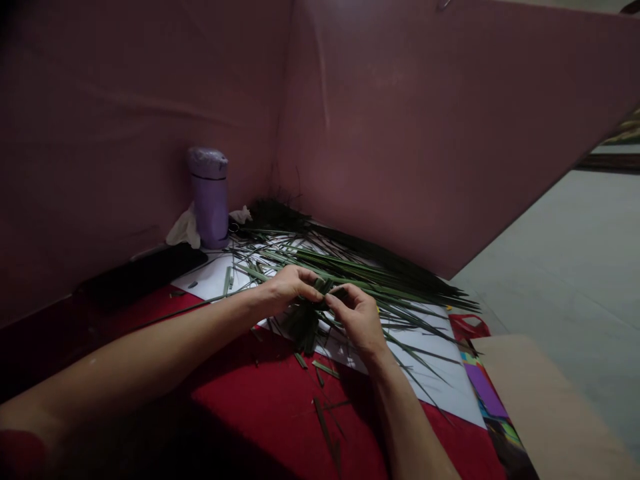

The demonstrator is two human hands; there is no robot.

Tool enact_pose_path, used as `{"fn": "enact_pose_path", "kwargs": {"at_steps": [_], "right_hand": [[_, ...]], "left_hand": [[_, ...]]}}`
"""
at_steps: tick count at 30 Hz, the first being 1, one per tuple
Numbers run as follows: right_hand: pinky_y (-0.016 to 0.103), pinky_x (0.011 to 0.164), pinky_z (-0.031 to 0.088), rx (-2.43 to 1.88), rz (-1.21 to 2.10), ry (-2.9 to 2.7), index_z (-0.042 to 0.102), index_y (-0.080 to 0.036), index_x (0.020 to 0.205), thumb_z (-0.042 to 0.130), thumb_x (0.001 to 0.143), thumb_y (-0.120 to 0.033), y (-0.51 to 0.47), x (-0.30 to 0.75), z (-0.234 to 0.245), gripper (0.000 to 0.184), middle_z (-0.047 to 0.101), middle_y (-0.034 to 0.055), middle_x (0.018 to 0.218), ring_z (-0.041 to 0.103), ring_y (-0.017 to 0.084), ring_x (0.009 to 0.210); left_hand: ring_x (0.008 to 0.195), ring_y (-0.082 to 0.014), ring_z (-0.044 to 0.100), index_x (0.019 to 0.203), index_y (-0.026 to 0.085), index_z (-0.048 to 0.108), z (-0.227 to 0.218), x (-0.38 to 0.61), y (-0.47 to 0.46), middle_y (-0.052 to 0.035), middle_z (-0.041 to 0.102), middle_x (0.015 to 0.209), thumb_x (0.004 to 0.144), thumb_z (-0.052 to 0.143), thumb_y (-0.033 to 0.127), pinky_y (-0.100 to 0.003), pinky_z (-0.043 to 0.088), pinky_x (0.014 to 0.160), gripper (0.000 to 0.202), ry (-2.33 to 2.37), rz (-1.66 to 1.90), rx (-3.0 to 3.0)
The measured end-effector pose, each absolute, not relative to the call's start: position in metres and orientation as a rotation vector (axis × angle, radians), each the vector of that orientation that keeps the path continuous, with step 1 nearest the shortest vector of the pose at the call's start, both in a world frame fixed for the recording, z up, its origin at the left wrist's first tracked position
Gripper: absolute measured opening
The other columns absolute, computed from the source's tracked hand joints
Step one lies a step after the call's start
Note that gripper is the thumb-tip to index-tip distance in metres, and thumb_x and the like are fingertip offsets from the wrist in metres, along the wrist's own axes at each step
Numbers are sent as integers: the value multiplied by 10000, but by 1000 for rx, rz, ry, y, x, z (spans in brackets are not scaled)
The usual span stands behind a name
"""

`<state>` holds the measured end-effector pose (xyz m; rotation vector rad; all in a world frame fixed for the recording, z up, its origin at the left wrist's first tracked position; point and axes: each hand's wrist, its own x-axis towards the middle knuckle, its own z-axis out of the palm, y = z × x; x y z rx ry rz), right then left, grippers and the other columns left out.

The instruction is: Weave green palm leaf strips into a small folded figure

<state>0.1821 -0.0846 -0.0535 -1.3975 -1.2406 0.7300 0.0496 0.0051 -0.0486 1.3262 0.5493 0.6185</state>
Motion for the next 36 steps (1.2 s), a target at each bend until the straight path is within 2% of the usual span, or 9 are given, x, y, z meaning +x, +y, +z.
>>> {"fn": "enact_pose_path", "kwargs": {"at_steps": [4,10,25,32,36], "right_hand": [[185,375,219,-1378,798,-1181,563,-154,735,654,658,-358,-86,182,-52,237,429,-54,502,323,56,427],[181,372,213,-1373,818,-1175,563,-154,735,656,662,-344,-86,182,-54,224,428,-55,505,327,53,426],[185,376,201,-1334,864,-1127,569,-143,665,683,643,-331,-86,183,-54,221,428,-51,497,309,47,425],[196,381,174,-1339,826,-1146,647,-137,824,680,637,-333,-88,177,-51,273,395,-61,465,263,47,415],[207,393,223,-1396,707,-1171,659,-131,789,674,638,-333,-88,177,-51,252,443,-41,479,316,63,432]], "left_hand": [[476,-87,475,617,101,609,-50,50,6,4,554,541,504,589,111,-223,348,477,115,533,632,1346],[473,-95,485,682,111,628,-54,51,9,13,561,548,480,619,109,-232,361,484,203,519,618,1325],[440,-86,467,612,107,590,-55,52,9,23,534,505,455,621,93,-223,356,463,161,549,621,1324],[437,-83,462,643,118,591,-53,51,9,36,526,492,449,599,72,-205,339,442,199,591,617,1368],[433,-80,459,656,116,600,-56,51,11,36,525,492,449,611,78,-209,356,451,210,556,618,1370]]}}
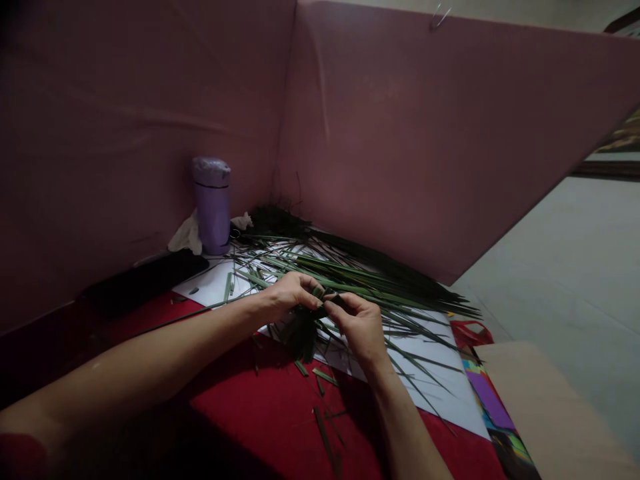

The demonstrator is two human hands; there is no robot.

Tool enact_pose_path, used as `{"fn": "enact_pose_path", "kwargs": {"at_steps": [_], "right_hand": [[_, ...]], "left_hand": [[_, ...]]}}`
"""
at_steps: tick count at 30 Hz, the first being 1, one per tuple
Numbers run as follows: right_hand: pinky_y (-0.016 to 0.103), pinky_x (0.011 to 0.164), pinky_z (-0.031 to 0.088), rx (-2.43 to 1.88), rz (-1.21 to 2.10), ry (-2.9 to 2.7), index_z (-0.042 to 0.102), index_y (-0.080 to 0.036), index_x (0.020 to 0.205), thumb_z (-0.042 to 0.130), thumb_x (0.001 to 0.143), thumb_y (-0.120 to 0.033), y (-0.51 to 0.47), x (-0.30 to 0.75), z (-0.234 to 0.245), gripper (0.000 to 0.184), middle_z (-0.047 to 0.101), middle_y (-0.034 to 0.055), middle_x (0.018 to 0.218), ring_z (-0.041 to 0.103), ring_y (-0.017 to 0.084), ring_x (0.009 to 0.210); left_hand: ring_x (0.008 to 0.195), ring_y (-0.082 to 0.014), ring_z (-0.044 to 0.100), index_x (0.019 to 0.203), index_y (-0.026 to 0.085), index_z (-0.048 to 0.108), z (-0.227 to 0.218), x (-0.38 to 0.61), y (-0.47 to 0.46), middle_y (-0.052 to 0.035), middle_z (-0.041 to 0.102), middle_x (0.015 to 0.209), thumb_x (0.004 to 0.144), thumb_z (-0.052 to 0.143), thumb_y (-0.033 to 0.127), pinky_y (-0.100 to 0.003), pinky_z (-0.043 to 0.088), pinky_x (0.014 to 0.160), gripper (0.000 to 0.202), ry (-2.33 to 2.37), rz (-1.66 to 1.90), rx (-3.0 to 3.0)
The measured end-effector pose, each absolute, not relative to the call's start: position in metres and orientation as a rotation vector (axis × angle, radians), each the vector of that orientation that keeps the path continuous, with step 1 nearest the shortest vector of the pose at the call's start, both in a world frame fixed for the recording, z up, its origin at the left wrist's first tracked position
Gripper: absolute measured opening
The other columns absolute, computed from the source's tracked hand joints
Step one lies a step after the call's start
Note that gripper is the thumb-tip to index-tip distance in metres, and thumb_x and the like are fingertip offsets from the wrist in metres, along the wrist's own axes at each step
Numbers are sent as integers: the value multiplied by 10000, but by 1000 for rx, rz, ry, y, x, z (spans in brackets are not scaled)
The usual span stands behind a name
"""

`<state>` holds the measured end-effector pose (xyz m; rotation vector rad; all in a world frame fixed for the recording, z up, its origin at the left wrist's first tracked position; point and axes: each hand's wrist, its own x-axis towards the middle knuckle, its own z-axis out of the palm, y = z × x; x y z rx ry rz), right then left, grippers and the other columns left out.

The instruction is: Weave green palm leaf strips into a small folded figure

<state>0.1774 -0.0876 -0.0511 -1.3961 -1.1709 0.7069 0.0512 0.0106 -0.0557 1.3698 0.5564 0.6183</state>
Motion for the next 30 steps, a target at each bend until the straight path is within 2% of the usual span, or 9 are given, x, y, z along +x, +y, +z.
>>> {"fn": "enact_pose_path", "kwargs": {"at_steps": [6,13,17,22,30], "right_hand": [[224,423,281,-1432,663,-1232,623,-144,684,642,671,-360,-87,180,-53,216,448,-36,471,365,85,444],[204,379,267,-1367,780,-1113,525,-170,627,695,605,-360,-84,179,-54,256,449,-57,469,360,72,408],[196,377,249,-1351,760,-1138,540,-160,623,694,609,-352,-86,177,-52,245,443,-53,478,344,64,420],[204,378,224,-1376,692,-1208,594,-155,723,656,657,-369,-87,178,-51,232,426,-49,483,319,67,416],[220,423,298,-1422,542,-1318,570,-176,636,639,676,-366,-89,181,-55,206,444,-30,501,370,92,462]], "left_hand": [[444,-82,474,664,111,609,-56,52,9,23,543,514,464,616,83,-212,372,459,202,545,609,1323],[446,-85,483,669,111,608,-54,51,8,22,547,511,463,611,77,-221,389,481,208,546,595,1299],[450,-81,482,685,107,616,-58,52,10,23,551,519,474,615,79,-218,386,487,213,524,595,1328],[462,-80,487,685,114,615,-58,52,10,24,558,536,475,615,75,-211,373,485,213,529,616,1300],[470,-79,479,671,112,620,-54,51,6,22,553,528,482,622,102,-215,365,495,189,499,612,1279]]}}
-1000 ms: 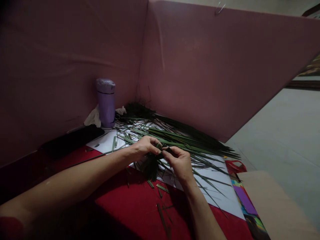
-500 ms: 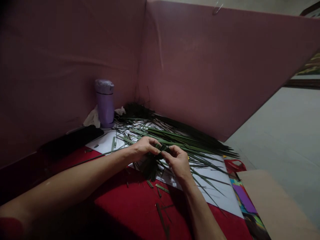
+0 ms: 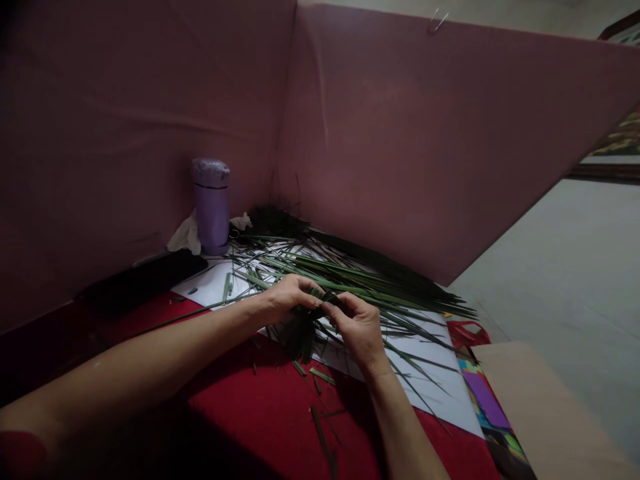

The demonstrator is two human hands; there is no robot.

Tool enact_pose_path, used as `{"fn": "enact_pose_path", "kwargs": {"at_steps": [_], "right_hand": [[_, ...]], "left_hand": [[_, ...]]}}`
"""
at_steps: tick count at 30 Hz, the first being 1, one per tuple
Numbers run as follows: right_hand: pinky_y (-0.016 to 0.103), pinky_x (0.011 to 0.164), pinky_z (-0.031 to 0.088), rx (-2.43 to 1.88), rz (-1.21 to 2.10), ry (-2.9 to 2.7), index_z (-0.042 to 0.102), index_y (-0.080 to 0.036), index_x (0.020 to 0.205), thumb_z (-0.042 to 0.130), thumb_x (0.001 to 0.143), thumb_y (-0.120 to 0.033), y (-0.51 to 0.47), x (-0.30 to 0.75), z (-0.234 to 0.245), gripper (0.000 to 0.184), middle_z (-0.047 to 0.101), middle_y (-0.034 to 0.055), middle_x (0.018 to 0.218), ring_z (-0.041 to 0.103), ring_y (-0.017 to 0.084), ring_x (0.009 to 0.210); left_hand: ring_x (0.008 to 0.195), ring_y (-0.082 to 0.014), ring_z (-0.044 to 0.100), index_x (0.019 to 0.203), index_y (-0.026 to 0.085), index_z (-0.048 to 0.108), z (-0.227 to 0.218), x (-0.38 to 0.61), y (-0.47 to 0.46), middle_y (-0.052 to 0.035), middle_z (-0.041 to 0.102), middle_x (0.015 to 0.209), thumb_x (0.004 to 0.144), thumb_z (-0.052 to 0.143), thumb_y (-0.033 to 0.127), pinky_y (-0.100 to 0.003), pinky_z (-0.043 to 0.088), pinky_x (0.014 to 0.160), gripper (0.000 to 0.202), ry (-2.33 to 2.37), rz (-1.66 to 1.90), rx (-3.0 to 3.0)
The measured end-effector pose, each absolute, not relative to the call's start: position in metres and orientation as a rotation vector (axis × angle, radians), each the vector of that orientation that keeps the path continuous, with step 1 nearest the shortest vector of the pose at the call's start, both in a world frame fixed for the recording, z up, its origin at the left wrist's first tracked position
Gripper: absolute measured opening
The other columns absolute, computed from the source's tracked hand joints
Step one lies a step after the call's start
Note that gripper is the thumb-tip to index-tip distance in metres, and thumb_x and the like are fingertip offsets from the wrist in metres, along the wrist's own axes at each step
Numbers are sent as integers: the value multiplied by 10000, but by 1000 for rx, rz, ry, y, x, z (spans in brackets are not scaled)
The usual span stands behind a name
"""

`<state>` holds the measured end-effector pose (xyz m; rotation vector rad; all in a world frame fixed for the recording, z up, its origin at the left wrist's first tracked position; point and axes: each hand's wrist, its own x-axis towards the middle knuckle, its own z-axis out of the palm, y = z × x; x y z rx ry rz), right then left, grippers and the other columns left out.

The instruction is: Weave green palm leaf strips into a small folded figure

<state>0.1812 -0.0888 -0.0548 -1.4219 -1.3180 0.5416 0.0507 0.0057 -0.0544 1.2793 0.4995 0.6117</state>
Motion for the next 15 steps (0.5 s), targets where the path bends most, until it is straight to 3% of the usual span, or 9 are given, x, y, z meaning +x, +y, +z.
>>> {"fn": "enact_pose_path", "kwargs": {"at_steps": [5,15], "right_hand": [[226,473,336,-1394,499,-1373,579,-202,681,631,682,-367,-89,182,-57,173,493,-23,559,431,114,515],[226,488,338,-1385,600,-1392,543,-190,649,616,707,-377,-87,185,-57,208,476,-39,535,420,104,505]], "left_hand": [[473,-74,478,684,107,630,-52,51,7,17,559,542,482,628,114,-213,362,499,203,482,586,1297],[461,-75,472,689,114,629,-53,50,4,24,555,532,483,600,94,-209,357,486,209,494,565,1293]]}}
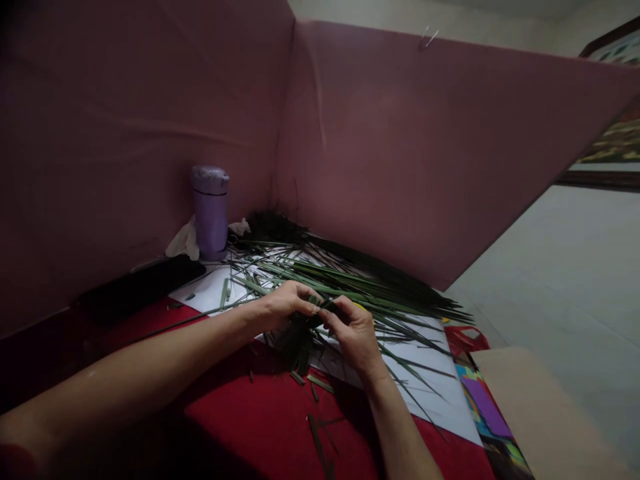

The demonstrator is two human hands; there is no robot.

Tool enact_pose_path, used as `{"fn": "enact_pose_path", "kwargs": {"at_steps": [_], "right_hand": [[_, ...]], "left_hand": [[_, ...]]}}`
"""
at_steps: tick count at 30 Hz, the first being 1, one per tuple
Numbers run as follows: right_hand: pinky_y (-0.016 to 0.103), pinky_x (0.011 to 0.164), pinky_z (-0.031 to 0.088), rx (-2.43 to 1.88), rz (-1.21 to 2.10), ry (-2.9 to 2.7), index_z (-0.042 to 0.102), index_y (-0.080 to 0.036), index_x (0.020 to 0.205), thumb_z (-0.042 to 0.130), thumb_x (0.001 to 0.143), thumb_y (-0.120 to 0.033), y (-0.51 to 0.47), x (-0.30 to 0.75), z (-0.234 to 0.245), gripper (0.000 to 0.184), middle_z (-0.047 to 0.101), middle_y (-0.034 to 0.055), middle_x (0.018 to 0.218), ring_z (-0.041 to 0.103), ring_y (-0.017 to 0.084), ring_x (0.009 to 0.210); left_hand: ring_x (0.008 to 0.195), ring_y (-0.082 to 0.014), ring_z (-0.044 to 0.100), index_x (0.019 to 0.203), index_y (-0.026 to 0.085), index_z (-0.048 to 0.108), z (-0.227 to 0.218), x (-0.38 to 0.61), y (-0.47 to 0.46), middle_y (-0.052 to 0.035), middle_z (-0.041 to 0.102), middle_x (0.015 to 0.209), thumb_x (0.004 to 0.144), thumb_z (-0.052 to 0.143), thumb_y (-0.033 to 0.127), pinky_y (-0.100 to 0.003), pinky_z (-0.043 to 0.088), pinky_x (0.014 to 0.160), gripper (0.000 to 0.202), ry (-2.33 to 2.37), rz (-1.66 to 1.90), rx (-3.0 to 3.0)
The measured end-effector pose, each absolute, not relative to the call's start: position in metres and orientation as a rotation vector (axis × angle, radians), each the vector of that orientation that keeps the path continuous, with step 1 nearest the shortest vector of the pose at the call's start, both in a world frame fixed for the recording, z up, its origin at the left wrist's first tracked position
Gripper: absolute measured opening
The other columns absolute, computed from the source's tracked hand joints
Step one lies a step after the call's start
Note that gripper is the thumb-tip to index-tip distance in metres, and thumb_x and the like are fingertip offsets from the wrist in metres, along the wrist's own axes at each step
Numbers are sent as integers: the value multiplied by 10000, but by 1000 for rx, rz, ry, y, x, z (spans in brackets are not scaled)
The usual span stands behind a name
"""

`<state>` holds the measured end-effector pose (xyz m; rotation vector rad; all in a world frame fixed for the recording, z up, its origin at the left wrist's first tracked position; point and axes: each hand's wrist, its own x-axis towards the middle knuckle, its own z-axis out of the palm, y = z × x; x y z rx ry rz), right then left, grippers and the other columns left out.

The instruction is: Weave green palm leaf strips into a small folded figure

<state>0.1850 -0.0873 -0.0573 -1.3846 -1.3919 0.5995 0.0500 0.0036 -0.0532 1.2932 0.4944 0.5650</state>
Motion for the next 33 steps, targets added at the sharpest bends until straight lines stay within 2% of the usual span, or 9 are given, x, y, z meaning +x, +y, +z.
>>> {"fn": "enact_pose_path", "kwargs": {"at_steps": [7,23,33], "right_hand": [[219,442,261,-1389,598,-1318,518,-175,592,637,684,-363,-88,182,-53,241,411,-53,497,344,82,468],[208,406,290,-1442,617,-1240,416,-184,535,630,699,-365,-85,185,-55,324,428,-53,440,368,76,417],[204,387,272,-1446,580,-1214,414,-185,543,610,713,-374,-86,182,-55,321,406,-68,423,344,71,394]], "left_hand": [[497,-83,500,710,115,633,-56,52,6,16,572,553,490,629,108,-214,381,518,220,500,603,1275],[489,-93,508,677,114,619,-51,53,3,11,578,538,484,627,90,-221,375,508,194,551,670,1218],[484,-91,500,640,117,607,-53,55,6,9,577,554,493,594,89,-225,366,510,151,554,686,1178]]}}
